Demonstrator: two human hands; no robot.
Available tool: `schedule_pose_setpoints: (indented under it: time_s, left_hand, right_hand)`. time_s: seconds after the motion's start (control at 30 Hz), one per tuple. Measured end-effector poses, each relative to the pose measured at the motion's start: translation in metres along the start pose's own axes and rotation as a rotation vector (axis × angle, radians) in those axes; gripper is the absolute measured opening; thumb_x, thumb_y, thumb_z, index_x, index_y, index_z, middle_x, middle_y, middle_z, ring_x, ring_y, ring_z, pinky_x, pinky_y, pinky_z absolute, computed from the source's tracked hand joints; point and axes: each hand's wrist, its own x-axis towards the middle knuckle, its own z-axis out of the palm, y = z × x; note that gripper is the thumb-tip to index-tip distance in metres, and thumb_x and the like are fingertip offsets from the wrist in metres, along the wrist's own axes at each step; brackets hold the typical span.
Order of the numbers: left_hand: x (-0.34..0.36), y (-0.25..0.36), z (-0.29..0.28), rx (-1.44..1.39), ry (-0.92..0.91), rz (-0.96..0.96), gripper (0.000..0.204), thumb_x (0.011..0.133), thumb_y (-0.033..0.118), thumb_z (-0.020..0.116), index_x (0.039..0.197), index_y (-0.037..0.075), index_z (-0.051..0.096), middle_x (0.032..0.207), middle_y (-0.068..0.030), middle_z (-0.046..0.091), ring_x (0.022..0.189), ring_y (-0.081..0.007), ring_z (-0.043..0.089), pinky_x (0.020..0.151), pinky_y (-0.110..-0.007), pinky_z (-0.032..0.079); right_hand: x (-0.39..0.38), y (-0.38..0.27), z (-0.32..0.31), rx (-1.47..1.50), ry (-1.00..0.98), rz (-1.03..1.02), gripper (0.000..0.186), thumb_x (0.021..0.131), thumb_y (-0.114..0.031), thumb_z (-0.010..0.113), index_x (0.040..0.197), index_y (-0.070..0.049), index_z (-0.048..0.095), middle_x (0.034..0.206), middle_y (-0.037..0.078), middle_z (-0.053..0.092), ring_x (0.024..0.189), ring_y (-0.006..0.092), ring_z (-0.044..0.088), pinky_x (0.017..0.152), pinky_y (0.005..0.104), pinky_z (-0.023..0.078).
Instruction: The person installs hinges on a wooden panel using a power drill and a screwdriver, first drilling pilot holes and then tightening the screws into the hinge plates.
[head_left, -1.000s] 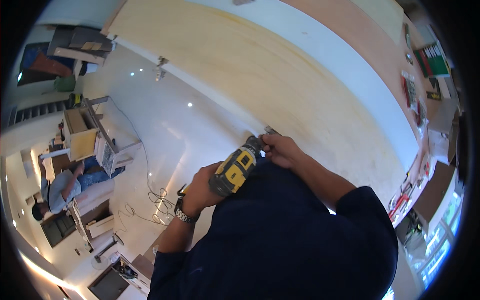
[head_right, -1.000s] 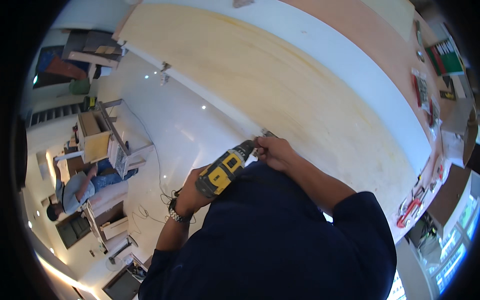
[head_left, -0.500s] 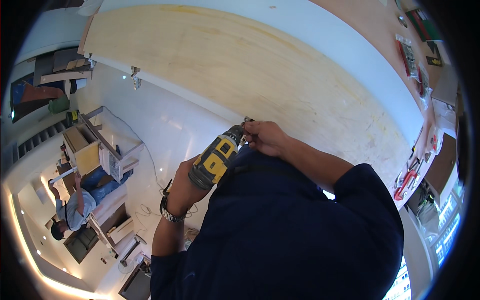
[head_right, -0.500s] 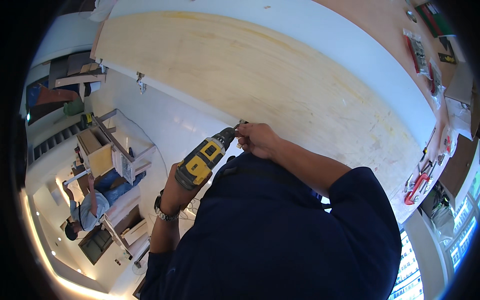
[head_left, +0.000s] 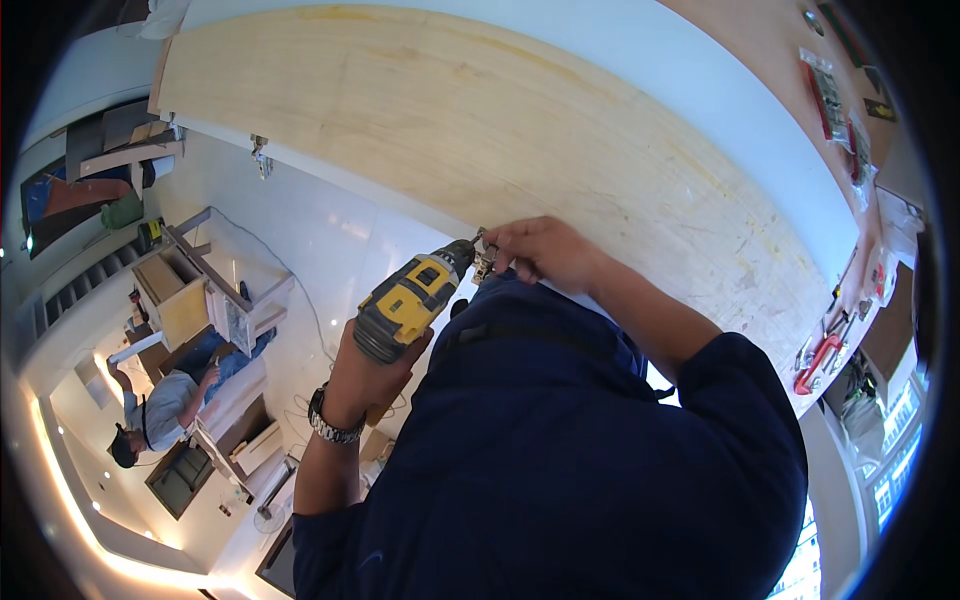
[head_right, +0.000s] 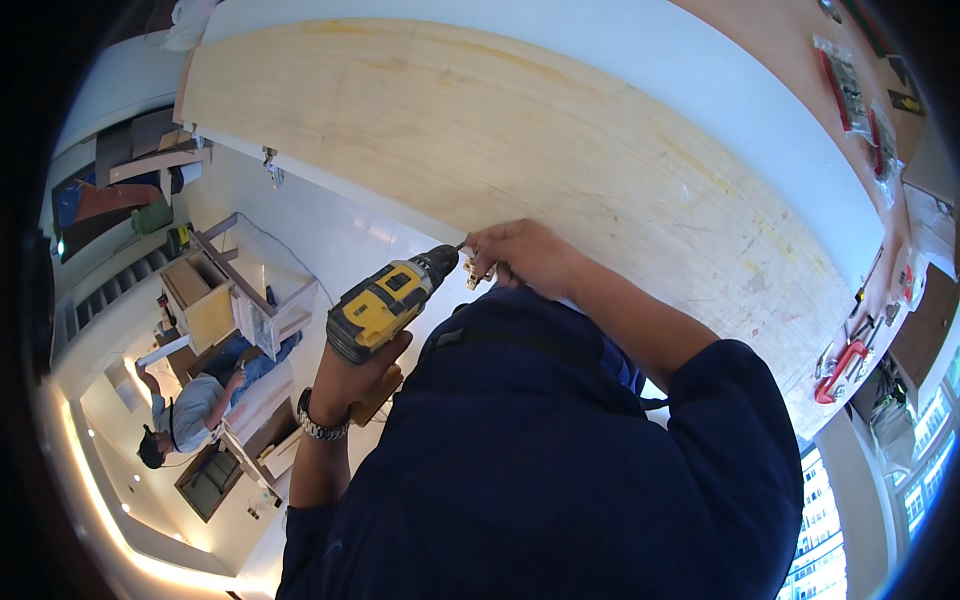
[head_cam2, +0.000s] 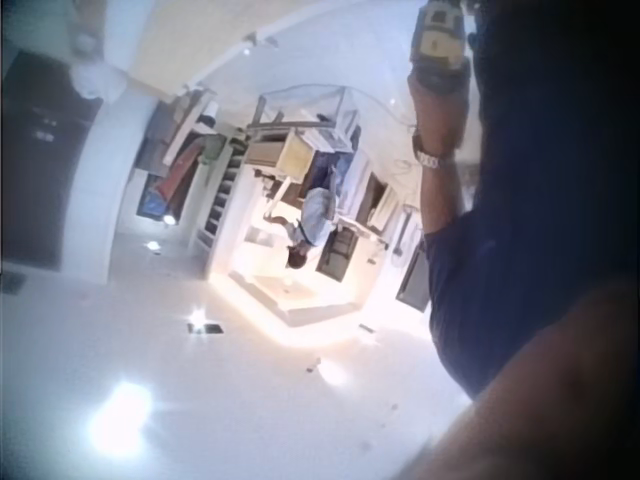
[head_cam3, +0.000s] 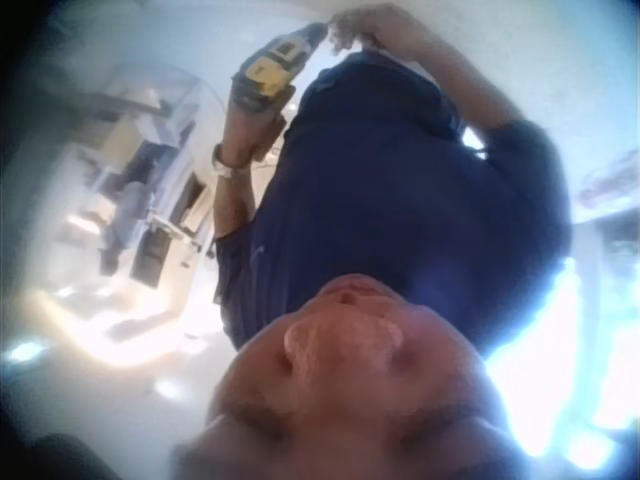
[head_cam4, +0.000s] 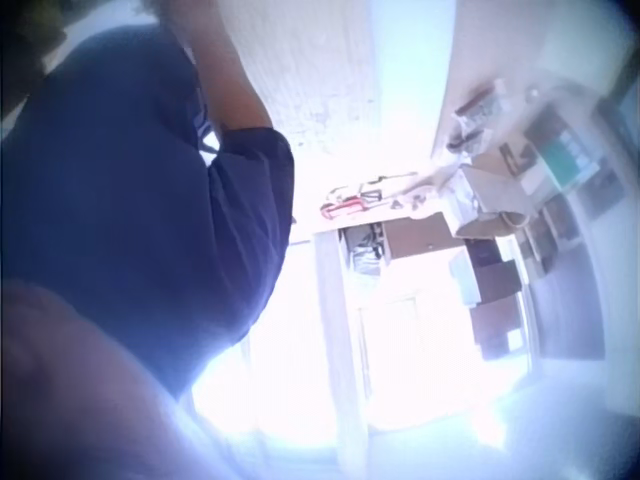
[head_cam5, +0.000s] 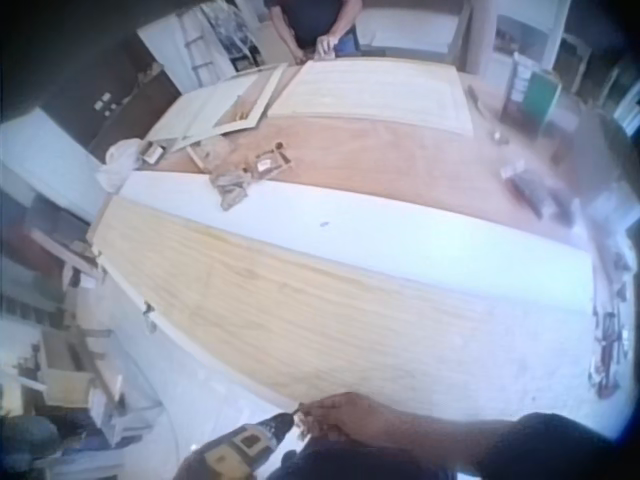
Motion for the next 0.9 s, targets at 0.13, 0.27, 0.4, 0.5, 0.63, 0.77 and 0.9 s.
schedule_pose_setpoints:
  time_s: [0.13, 0.27, 0.4, 0.5, 0.63, 0.77, 0.9]
  left_hand:
    - [0.0, 0.001, 0.005, -0.041, 0.02, -0.037, 0.032, 0.081, 0.014, 0.072, 0.11, 0.001, 0.063, 0.099, -0.0103, 0.069, 0.089, -0.0196, 0.067, 0.076, -0.031, 0.052]
    - [0.002, 0.004, 0.004, -0.13, -0.044, -0.127, 0.035, 0.082, 0.01, 0.07, 0.115, 0.002, 0.062, 0.105, -0.0105, 0.068, 0.094, -0.0197, 0.065, 0.08, -0.031, 0.051]
    - [0.002, 0.012, 0.007, -0.106, -0.043, -0.116, 0.035, 0.082, 0.01, 0.07, 0.115, 0.002, 0.061, 0.105, -0.0103, 0.068, 0.095, -0.0204, 0.065, 0.08, -0.031, 0.051]
    - [0.001, 0.019, 0.005, -0.098, -0.037, -0.166, 0.035, 0.082, 0.01, 0.07, 0.115, 0.002, 0.061, 0.105, -0.0104, 0.068, 0.094, -0.0212, 0.065, 0.08, -0.031, 0.051]
    - [0.0, 0.025, 0.005, -0.062, -0.04, -0.187, 0.035, 0.082, 0.011, 0.07, 0.115, 0.002, 0.061, 0.104, -0.0107, 0.068, 0.094, -0.0218, 0.065, 0.08, -0.032, 0.051]
    - [0.001, 0.029, 0.006, -0.017, -0.031, -0.191, 0.035, 0.082, 0.012, 0.071, 0.114, 0.003, 0.061, 0.106, -0.0111, 0.068, 0.096, -0.0226, 0.065, 0.082, -0.032, 0.051]
    - [0.0, 0.027, 0.009, -0.036, 0.01, -0.118, 0.036, 0.081, 0.008, 0.072, 0.113, 0.001, 0.061, 0.102, -0.008, 0.068, 0.088, -0.0155, 0.064, 0.074, -0.029, 0.052]
  right_hand:
    - [-0.006, -0.035, -0.034, -0.199, 0.29, -0.315, 0.025, 0.092, -0.017, 0.056, 0.109, 0.0, 0.064, 0.076, 0.0, 0.059, 0.061, 0.0055, 0.048, 0.056, 0.0207, 0.04]
    - [-0.009, -0.073, -0.05, -0.565, 0.807, -0.624, 0.028, 0.093, -0.024, 0.059, 0.1, 0.002, 0.067, 0.079, 0.0, 0.062, 0.066, 0.007, 0.05, 0.062, 0.0222, 0.042]
    - [0.004, -0.08, -0.065, -0.504, 0.891, -0.755, 0.031, 0.092, -0.027, 0.061, 0.098, 0.003, 0.067, 0.068, 0.005, 0.058, 0.062, 0.0096, 0.047, 0.06, 0.028, 0.042]
    - [0.01, -0.083, -0.069, -0.39, 0.892, -0.782, 0.031, 0.092, -0.028, 0.061, 0.097, 0.002, 0.067, 0.068, 0.005, 0.056, 0.063, 0.0098, 0.046, 0.06, 0.028, 0.042]
    - [0.007, -0.089, -0.072, -0.638, 1.005, -0.857, 0.026, 0.09, -0.025, 0.063, 0.093, 0.0, 0.068, 0.07, 0.008, 0.059, 0.063, 0.0179, 0.054, 0.061, 0.0321, 0.045]
    - [0.01, -0.093, -0.093, -1.057, 1.306, -0.955, 0.022, 0.086, -0.027, 0.066, 0.089, -0.005, 0.069, 0.08, 0.011, 0.063, 0.072, 0.0303, 0.061, 0.062, 0.0391, 0.049]
    - [0.013, -0.101, -0.106, -1.206, 1.437, -0.916, 0.025, 0.084, -0.031, 0.067, 0.083, -0.006, 0.069, 0.082, 0.01, 0.063, 0.076, 0.0324, 0.061, 0.062, 0.043, 0.049]
